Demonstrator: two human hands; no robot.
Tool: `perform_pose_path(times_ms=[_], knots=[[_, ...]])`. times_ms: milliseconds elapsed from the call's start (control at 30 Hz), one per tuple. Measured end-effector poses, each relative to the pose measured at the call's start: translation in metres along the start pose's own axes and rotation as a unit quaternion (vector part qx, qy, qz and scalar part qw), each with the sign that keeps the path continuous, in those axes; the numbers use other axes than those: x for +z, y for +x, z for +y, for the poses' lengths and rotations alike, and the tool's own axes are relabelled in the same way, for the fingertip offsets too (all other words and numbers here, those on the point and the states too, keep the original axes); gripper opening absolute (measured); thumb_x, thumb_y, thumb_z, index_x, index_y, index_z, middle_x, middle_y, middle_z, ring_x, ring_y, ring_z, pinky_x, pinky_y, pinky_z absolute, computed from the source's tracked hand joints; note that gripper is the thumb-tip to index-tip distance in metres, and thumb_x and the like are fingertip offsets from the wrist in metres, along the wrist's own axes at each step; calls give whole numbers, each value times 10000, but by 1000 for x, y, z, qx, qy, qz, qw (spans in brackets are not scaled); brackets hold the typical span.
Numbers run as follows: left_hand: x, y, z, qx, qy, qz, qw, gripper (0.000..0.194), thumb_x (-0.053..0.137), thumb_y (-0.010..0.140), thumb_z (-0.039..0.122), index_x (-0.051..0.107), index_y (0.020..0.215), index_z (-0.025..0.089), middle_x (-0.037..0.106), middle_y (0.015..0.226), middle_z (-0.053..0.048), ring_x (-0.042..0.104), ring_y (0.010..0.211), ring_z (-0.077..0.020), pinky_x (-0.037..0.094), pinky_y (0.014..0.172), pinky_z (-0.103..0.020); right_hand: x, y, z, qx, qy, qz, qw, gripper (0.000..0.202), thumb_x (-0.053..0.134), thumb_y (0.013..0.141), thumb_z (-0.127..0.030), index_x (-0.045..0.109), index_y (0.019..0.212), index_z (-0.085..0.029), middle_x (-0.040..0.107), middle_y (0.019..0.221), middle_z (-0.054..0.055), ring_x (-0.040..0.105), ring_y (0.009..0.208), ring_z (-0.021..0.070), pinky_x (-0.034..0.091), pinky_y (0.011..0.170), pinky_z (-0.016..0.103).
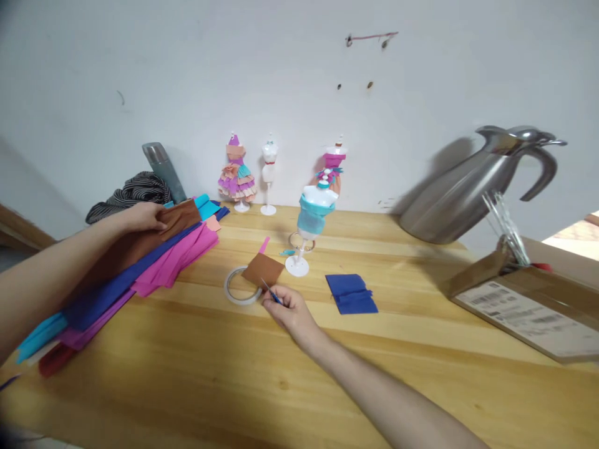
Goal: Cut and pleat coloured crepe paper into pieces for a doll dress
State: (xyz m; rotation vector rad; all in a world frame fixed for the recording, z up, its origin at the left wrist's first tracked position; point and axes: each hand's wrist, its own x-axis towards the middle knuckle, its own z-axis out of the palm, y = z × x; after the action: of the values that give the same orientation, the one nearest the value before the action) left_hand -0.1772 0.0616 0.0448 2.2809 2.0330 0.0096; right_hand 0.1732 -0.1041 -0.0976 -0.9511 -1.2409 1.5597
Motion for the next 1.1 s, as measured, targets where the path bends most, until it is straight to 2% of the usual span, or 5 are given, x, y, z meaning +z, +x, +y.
perform_pose_path(times_ms=[100,200,333,500,1100], knots=[[18,-11,9,-8,82,66,994,459,520,811,393,559,1154,91,656,1012,-162,597,885,-280,404,720,-307,-1,-2,0,6,-24,-4,1000,301,678,754,-432,529,700,-176,326,480,-91,192,421,54,92,420,244],[33,-33,32,33,150,170,974,464,364,902,410,562,1138,63,607,1124,-240,539,1084,-351,405,860,-393,0,-2,-1,12,-35,-11,999,305,670,764,-445,528,701,-183,324,466,-92,193,412,56,98,423,249],[59,-55,60,16,157,47,986,589,382,845,604,661,901,89,662,946,-245,618,911,-384,445,730,-418,2,-2,-2,11,-47,-9,999,293,681,753,-424,523,679,-188,327,457,-89,203,421,63,115,433,253],[80,-55,58,2,139,-6,990,333,451,840,361,682,869,123,693,929,-224,654,831,-338,439,677,-371,4,-3,-5,12,-59,-2,998,277,682,745,-404,527,667,-188,340,472,-81,231,445,71,139,447,249],[-20,-69,59,21,-206,94,974,342,516,772,480,594,658,168,461,567,33,390,549,-111,289,546,-234,4,-3,-6,2,-52,-5,999,262,689,743,-411,564,706,-184,342,488,-77,226,459,75,139,454,247]])
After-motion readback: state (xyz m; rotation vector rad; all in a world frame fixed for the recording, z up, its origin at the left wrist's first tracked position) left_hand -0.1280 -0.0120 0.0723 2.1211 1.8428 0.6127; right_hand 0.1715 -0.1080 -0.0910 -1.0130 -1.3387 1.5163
